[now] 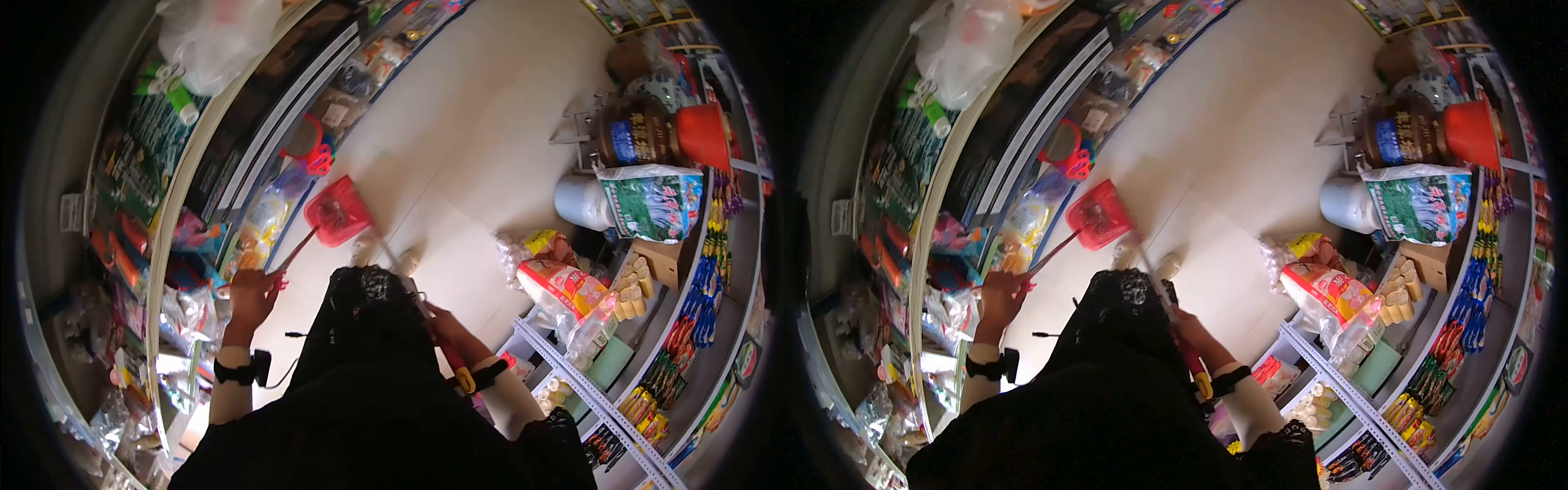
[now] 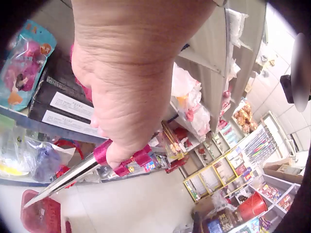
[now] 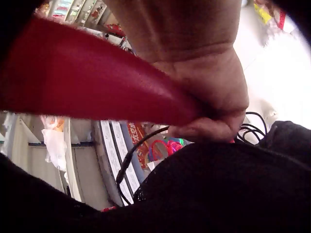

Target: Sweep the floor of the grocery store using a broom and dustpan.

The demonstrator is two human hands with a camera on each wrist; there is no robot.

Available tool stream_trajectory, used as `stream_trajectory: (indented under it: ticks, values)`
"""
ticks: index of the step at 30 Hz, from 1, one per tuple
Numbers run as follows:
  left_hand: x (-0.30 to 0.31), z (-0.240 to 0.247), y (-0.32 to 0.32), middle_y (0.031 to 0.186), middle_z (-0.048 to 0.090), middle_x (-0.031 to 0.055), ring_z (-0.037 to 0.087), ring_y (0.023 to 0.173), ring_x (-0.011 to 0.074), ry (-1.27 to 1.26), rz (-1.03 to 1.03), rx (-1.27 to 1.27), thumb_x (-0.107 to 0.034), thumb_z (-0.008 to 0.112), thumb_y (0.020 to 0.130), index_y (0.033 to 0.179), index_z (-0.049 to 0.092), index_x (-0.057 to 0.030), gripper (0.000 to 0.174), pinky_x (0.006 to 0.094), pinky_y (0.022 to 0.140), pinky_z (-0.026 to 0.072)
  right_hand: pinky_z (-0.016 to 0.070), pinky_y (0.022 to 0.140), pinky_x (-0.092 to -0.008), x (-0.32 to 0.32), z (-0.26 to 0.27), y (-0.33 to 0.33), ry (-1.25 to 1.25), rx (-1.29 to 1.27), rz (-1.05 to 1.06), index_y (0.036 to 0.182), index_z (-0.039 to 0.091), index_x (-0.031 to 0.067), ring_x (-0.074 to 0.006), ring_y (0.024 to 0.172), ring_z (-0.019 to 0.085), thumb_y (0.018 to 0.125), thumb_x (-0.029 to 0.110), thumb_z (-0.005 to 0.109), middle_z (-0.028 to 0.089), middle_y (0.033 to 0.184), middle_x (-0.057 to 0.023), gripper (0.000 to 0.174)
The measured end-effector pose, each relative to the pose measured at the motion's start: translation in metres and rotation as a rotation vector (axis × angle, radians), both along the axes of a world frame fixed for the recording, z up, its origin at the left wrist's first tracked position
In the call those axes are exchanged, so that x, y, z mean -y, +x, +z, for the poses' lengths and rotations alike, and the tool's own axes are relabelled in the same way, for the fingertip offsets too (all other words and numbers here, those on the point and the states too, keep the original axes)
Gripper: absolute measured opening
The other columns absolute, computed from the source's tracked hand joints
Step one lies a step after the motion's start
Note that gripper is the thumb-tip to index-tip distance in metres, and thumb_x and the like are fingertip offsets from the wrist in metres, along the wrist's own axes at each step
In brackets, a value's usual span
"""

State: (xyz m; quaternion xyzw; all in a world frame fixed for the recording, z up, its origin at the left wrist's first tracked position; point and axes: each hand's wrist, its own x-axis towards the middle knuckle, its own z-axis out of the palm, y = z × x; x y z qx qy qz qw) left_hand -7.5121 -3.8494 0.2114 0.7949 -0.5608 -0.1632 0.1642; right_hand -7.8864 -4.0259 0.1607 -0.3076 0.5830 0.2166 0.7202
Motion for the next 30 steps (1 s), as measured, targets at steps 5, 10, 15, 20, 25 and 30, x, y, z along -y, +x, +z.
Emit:
stream_trajectory:
  ticks: [5, 10, 15, 20, 25, 30]
  values:
    - [0.031, 0.007, -0.005, 0.057, 0.049, 0.0053, 0.05, 0.057, 0.0256, -0.017, -0.064, 0.096, -0.014, 0.067, 0.067, 0.088, 0.069, -0.0155, 0.021, 0.0388, 0.058, 0.039, 0.038, 0.039, -0.0266, 0.028, 0.02, 0.0, 0.028, 0.142, -0.121, 0.139, 0.029, 0.0126, -0.0124, 0.043, 0.043, 0.078, 0.001, 0.049, 0.046, 0.058, -0.0015, 0.065]
    - [0.082, 0.007, -0.008, 0.06, 0.055, 0.0067, 0.053, 0.059, 0.0261, -0.112, 0.087, 0.047, -0.017, 0.068, 0.07, 0.086, 0.068, -0.0137, 0.016, 0.0391, 0.058, 0.0395, 0.0355, 0.04, -0.0282, 0.07, 0.041, -0.056, 0.014, 0.07, -0.494, 0.142, 0.02, 0.0161, -0.0137, 0.043, 0.042, 0.081, 0.004, 0.053, 0.045, 0.058, -0.0028, 0.07]
    - [0.168, 0.014, -0.021, 0.063, 0.058, 0.0078, 0.056, 0.06, 0.0268, -0.128, 0.072, 0.053, -0.019, 0.066, 0.073, 0.086, 0.068, -0.0124, 0.015, 0.0398, 0.059, 0.0413, 0.0341, 0.039, -0.0268, 0.135, 0.036, -0.117, -0.123, 0.091, -0.867, 0.124, 0.036, 0.0207, -0.0118, 0.042, 0.038, 0.081, 0.005, 0.051, 0.042, 0.057, 0.0, 0.048]
    - [0.27, 0.026, -0.043, 0.065, 0.06, 0.0076, 0.058, 0.064, 0.0273, -0.15, 0.055, 0.074, -0.019, 0.067, 0.071, 0.087, 0.067, -0.013, 0.018, 0.0395, 0.061, 0.043, 0.0334, 0.037, -0.0265, 0.239, 0.019, -0.168, -0.22, 0.113, -1.138, 0.097, 0.042, 0.0172, -0.0114, 0.041, 0.039, 0.082, 0.006, 0.049, 0.04, 0.054, 0.0006, 0.02]
    - [0.384, 0.053, -0.07, 0.072, 0.063, 0.0088, 0.061, 0.068, 0.0284, -0.126, 0.086, 0.06, -0.018, 0.07, 0.066, 0.084, 0.066, -0.0133, 0.019, 0.0402, 0.061, 0.0449, 0.0371, 0.037, -0.0297, 0.382, -0.019, -0.249, -0.14, 0.232, -1.272, 0.068, 0.043, 0.0114, -0.0154, 0.042, 0.045, 0.079, 0.01, 0.051, 0.044, 0.052, -0.0024, 0.014]
    - [0.495, 0.084, -0.101, 0.075, 0.065, 0.0067, 0.061, 0.069, 0.0276, -0.17, 0.154, 0.082, -0.016, 0.072, 0.065, 0.086, 0.067, -0.0132, 0.022, 0.0404, 0.06, 0.0466, 0.0414, 0.038, -0.0327, 0.516, -0.03, -0.291, -0.123, 0.203, -1.249, 0.066, 0.044, 0.0084, -0.0172, 0.042, 0.046, 0.078, 0.011, 0.049, 0.046, 0.053, -0.004, 0.013]
